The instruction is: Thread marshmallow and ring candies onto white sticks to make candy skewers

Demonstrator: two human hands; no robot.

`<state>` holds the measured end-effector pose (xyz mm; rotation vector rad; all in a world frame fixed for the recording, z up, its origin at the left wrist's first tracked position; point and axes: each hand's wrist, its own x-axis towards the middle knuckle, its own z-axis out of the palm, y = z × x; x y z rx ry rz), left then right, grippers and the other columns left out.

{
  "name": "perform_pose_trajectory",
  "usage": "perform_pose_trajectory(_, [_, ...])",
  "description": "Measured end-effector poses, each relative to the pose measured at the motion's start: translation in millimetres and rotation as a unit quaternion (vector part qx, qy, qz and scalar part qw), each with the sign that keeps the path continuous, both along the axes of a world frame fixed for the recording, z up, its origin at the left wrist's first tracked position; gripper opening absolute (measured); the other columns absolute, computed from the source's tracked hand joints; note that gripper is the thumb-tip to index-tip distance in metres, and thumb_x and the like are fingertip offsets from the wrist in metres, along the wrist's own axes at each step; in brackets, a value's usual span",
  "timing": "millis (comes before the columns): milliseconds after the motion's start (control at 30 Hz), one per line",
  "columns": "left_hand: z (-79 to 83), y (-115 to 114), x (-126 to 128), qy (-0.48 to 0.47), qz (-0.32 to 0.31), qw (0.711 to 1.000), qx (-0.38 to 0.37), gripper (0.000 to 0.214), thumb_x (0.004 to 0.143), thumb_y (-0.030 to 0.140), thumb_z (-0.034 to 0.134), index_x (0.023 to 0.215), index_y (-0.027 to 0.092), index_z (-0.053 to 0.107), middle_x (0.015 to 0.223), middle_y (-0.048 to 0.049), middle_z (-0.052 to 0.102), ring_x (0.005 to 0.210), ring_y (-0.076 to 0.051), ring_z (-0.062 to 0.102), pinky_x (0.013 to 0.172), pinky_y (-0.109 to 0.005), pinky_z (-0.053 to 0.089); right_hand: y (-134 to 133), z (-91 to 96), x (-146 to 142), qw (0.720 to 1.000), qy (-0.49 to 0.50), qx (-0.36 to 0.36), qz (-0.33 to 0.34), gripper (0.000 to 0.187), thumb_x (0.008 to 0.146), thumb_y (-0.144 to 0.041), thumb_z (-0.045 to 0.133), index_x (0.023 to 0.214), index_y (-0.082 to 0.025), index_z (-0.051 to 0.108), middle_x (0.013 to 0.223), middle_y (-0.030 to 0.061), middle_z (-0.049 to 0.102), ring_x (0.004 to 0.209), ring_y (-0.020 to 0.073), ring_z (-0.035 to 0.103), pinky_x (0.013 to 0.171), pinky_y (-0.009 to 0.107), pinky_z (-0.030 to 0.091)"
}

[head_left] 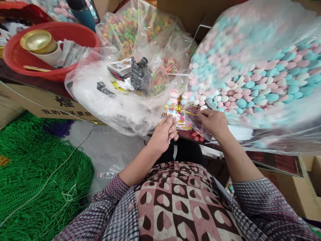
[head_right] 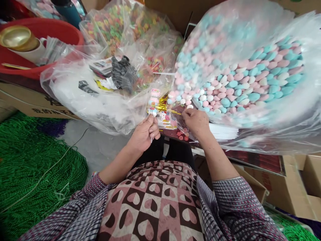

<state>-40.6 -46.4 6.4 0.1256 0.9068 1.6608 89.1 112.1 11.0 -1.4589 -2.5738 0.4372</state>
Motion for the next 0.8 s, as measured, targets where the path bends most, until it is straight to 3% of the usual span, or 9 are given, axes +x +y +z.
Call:
perform_pose_trajectory(267, [-0.5,2.0,5.2,0.007,-0.008,1.0,-0.005,0.033,0.09,0.046,0.061,0.076,0.018,0.051,0.046,0.0117,0.031,0.035,-0.003,0.029,0.041,-0.017,0.033,0.4,-0.1,12.5,0.989,0.133,-0.034,-0.062,0.017,0.086,-0.029,0.057,0.074,-0.02,0.066,0.058,0.0034,0.068,0.061,0.0213,0.061,0.064,0.033,0.043])
perform_pose_trajectory(333, [-2.3,3.1,9.2,0.018,-0.02,1.0,-0.01,0.034,0.088,0.047,0.063,0.076,0.018,0.05,0.046,0.0116,0.031,0.035,-0.003,0.028,0.039,-0.017,0.03,-7.3,3.3,18.0,0.964,0.234,-0.1,-0.073,0.018,0.084,-0.034,0.06,0.072,-0.021,0.061,0.055,0.0007,0.063,0.052,0.0174,0.055,0.056,0.03,0.041])
perform_pose_trajectory(400, [-4.9,5.1,15.2,0.031,-0.042,0.998,-0.021,0.033,0.086,0.047,0.064,0.077,0.018,0.05,0.048,0.0114,0.032,0.035,-0.003,0.027,0.038,-0.016,0.025,-20.6,6.6,21.5,0.921,0.329,-0.204,-0.051,0.025,0.084,-0.042,0.062,0.071,-0.022,0.057,0.053,-0.0017,0.058,0.045,0.0135,0.048,0.047,0.027,0.037])
perform_pose_trajectory(467, [-7.5,7.4,22.1,0.047,-0.07,0.996,-0.028,0.031,0.086,0.046,0.063,0.079,0.018,0.05,0.05,0.011,0.033,0.036,-0.002,0.026,0.037,-0.016,0.021,-36.7,9.1,22.3,0.882,0.373,-0.286,-0.011,0.03,0.083,-0.048,0.063,0.07,-0.022,0.055,0.053,-0.0032,0.054,0.042,0.0113,0.045,0.043,0.025,0.034])
perform_pose_trajectory(500, [-8.5,8.5,25.3,0.057,-0.083,0.994,-0.029,0.029,0.086,0.044,0.062,0.081,0.018,0.05,0.052,0.0108,0.033,0.037,-0.002,0.026,0.037,-0.015,0.02,-44.6,9.9,21.7,0.876,0.374,-0.304,0.006,0.03,0.083,-0.049,0.063,0.072,-0.022,0.055,0.053,-0.0037,0.054,0.043,0.0109,0.045,0.043,0.025,0.034])
perform_pose_trajectory(567, [-9.4,10.2,30.4,0.079,-0.102,0.991,-0.031,0.022,0.087,0.038,0.059,0.083,0.019,0.048,0.054,0.0106,0.033,0.039,-0.003,0.024,0.038,-0.015,0.019,-57.9,10.2,19.4,0.893,0.346,-0.285,0.027,0.026,0.085,-0.045,0.061,0.075,-0.021,0.057,0.054,-0.004,0.053,0.044,0.0112,0.046,0.044,0.024,0.036])
perform_pose_trajectory(700, [-7.5,11.1,35.0,0.118,-0.119,0.985,-0.045,0.016,0.085,0.028,0.055,0.078,0.021,0.042,0.055,0.0105,0.029,0.041,-0.003,0.022,0.039,-0.015,0.016,-71.1,6.2,13.9,0.96,0.244,-0.124,0.06,0.012,0.085,-0.029,0.056,0.078,-0.021,0.06,0.06,-0.0013,0.061,0.051,0.013,0.052,0.051,0.025,0.039])
perform_pose_trajectory(800, [-7.4,10.5,36.2,0.142,-0.11,0.983,-0.049,0.022,0.085,0.03,0.054,0.075,0.021,0.038,0.055,0.0099,0.028,0.042,-0.003,0.023,0.04,-0.016,0.017,-73.1,2.0,11.2,0.975,0.21,-0.043,0.067,0.01,0.084,-0.026,0.055,0.077,-0.021,0.061,0.064,0.0003,0.065,0.053,0.0139,0.056,0.053,0.026,0.04])
